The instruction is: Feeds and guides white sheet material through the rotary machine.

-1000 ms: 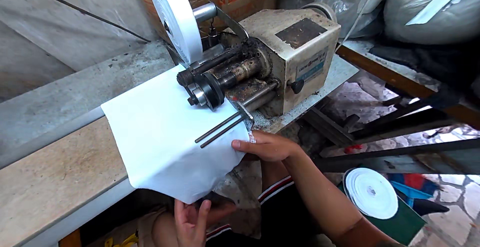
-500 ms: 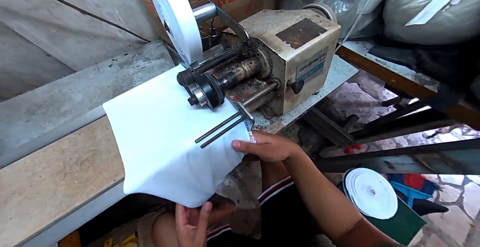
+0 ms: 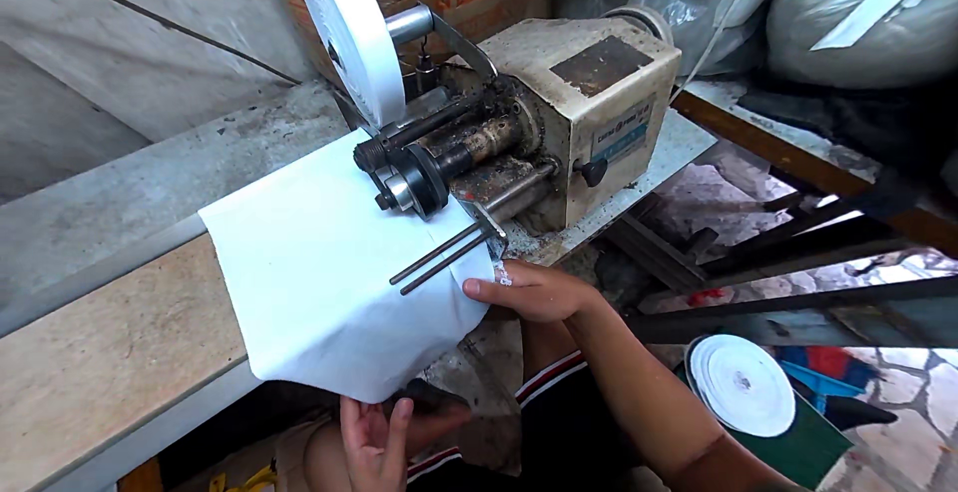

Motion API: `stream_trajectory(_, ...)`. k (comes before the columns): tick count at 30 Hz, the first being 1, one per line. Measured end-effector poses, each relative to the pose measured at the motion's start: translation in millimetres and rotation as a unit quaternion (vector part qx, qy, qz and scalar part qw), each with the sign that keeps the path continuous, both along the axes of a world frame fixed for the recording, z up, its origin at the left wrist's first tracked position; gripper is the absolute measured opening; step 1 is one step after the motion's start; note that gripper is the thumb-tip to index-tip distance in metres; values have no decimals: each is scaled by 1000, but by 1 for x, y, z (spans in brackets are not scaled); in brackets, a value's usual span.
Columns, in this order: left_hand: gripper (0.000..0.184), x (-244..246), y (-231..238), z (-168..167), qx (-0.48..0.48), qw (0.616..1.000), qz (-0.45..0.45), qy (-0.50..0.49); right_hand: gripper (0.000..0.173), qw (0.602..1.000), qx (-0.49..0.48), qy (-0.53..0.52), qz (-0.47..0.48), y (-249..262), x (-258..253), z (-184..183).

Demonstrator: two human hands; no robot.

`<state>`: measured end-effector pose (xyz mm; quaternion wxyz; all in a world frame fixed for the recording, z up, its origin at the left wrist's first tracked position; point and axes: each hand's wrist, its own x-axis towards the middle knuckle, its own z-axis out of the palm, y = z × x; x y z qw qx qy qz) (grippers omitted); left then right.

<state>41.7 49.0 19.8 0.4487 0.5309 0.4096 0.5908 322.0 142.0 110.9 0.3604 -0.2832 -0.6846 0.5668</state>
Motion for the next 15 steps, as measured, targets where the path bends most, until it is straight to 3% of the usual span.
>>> stream_trajectory(8, 50, -1, -3, 4, 13, 997, -24, -69, 35, 1000, -3, 2, -3, 1, 2, -2)
stream_trajectory(15, 50, -1, -1, 4, 12, 999, -8, -41, 36, 1000, -13, 4, -9, 0, 2, -1)
